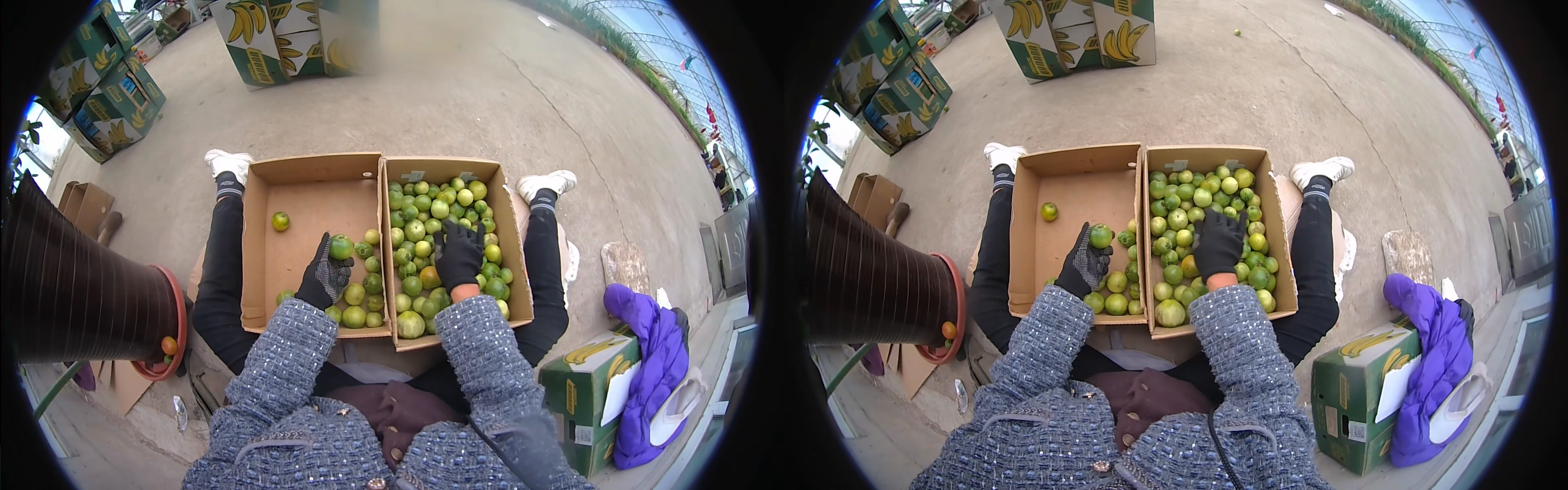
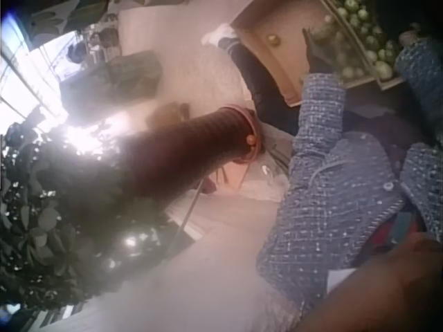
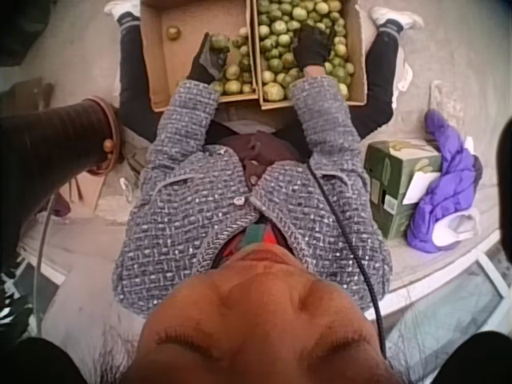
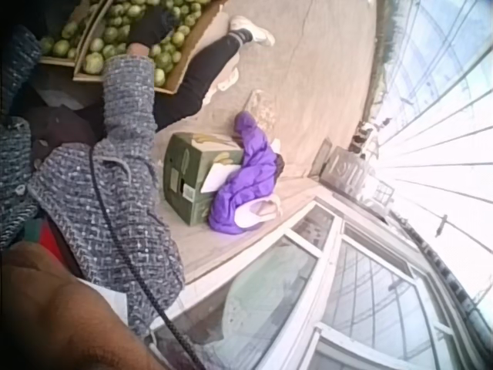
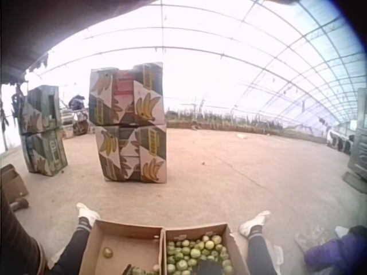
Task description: The person sits on the ground and sorts green citrus fruits between two cardboard boxes. They pick up fruits from one box and place them into the other, occasionally inspecting them before transferring.
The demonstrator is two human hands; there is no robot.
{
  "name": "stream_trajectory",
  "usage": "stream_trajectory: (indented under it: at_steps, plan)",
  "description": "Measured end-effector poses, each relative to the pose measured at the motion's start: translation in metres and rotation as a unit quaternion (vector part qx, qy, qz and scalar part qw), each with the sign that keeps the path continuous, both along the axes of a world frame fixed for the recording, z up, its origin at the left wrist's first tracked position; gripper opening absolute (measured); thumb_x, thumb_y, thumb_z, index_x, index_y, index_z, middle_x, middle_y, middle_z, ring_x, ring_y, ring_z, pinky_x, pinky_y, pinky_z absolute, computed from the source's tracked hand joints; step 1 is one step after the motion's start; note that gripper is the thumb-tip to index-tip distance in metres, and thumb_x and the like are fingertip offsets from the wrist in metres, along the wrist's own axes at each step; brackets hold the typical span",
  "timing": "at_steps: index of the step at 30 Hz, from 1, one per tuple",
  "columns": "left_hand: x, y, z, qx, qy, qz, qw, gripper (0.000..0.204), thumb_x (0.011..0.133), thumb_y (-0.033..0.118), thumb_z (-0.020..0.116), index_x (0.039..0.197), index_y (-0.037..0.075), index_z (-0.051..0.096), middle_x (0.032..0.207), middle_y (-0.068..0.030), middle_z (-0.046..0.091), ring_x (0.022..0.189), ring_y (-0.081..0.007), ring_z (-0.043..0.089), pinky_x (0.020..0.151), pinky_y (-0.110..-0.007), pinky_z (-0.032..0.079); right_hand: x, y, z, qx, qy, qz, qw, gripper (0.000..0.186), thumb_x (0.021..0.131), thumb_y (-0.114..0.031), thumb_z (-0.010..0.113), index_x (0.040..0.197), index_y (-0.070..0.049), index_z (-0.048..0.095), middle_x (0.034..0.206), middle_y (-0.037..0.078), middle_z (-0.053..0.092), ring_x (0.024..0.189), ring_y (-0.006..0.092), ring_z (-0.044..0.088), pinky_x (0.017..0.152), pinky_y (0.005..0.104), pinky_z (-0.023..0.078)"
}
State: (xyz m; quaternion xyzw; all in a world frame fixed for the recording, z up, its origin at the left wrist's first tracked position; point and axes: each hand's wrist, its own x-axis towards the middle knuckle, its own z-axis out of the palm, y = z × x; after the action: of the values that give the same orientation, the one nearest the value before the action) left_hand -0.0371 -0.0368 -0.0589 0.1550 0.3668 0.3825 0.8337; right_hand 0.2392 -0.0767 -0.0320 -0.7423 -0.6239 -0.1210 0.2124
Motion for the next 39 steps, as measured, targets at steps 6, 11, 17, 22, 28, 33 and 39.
stream_trajectory:
  at_steps: [6, 11, 17, 22, 28, 33, 39]
  plan:
    - [0.001, 0.0, -0.007, -0.095, 0.008, 0.076, 0.992, 0.053, 0.094, 0.054, 0.055, 0.111, 0.005, 0.06, 0.084, -0.0097, 0.061, 0.069, -0.0206, 0.057, 0.064, -0.032, 0.051, 0.009, 0.008, -0.007, -0.163, -0.093, -0.035, 0.982, 0.039, 0.083, -0.041, 0.064, 0.098, -0.006, 0.07, 0.108, 0.012, 0.067, 0.109, 0.0322, 0.059, 0.118, 0.056, 0.012]
    - [-0.005, 0.0, -0.007, -0.018, -0.055, -0.043, 0.997, 0.047, 0.1, 0.045, 0.049, 0.12, 0.003, 0.058, 0.091, -0.0085, 0.064, 0.075, -0.0201, 0.059, 0.073, -0.031, 0.053, 0.018, 0.011, -0.005, -0.21, -0.127, -0.092, 0.965, 0.047, 0.081, -0.048, 0.065, 0.105, -0.007, 0.069, 0.123, 0.017, 0.06, 0.118, 0.0345, 0.053, 0.117, 0.0563, 0.016]
    - [0.003, -0.005, 0.012, -0.02, -0.06, -0.036, 0.997, 0.047, 0.1, 0.045, 0.048, 0.118, 0.002, 0.06, 0.08, -0.0054, 0.063, 0.061, -0.0164, 0.057, 0.056, -0.026, 0.05, 0.021, 0.007, 0.0, -0.208, -0.079, -0.076, 0.972, 0.054, 0.081, -0.052, 0.067, 0.108, -0.005, 0.067, 0.127, 0.018, 0.058, 0.122, 0.0354, 0.05, 0.115, 0.057, 0.016]
    - [0.002, -0.001, 0.007, 0.021, -0.077, -0.115, 0.99, 0.047, 0.101, 0.044, 0.048, 0.115, 0.002, 0.063, 0.084, -0.0055, 0.065, 0.065, -0.0145, 0.059, 0.056, -0.026, 0.049, 0.016, 0.0, -0.001, 0.069, 0.083, -0.021, 0.994, 0.044, 0.08, -0.037, 0.074, 0.108, -0.005, 0.066, 0.124, 0.016, 0.058, 0.119, 0.0354, 0.051, 0.113, 0.0541, 0.026]
    - [0.013, -0.02, 0.03, 0.12, -0.059, -0.219, 0.967, 0.048, 0.097, 0.037, 0.057, 0.129, 0.001, 0.054, 0.096, -0.005, 0.065, 0.074, -0.0126, 0.06, 0.059, -0.025, 0.049, -0.052, -0.021, 0.051, 0.165, 0.144, 0.315, 0.923, 0.059, 0.074, -0.027, 0.079, 0.128, -0.009, 0.059, 0.127, 0.012, 0.057, 0.117, 0.0316, 0.054, 0.11, 0.0501, 0.036]
    - [0.007, -0.024, 0.023, 0.114, 0.015, -0.179, 0.977, 0.044, 0.095, 0.033, 0.062, 0.127, 0.004, 0.054, 0.1, -0.0067, 0.065, 0.068, -0.0107, 0.057, 0.061, -0.023, 0.051, -0.066, -0.023, 0.058, 0.085, 0.103, 0.367, 0.921, 0.054, 0.077, -0.029, 0.077, 0.125, -0.013, 0.06, 0.122, 0.008, 0.058, 0.116, 0.0256, 0.056, 0.114, 0.0469, 0.033]
    - [0.011, -0.007, 0.036, -0.009, 0.008, 0.007, 1.0, 0.047, 0.095, 0.049, 0.057, 0.116, 0.006, 0.057, 0.075, -0.0004, 0.057, 0.053, -0.01, 0.05, 0.046, -0.023, 0.044, 0.004, -0.033, 0.021, -0.099, 0.012, 0.07, 0.993, 0.039, 0.083, -0.026, 0.066, 0.12, -0.016, 0.063, 0.114, 0.006, 0.063, 0.113, 0.0258, 0.057, 0.118, 0.0519, 0.016]
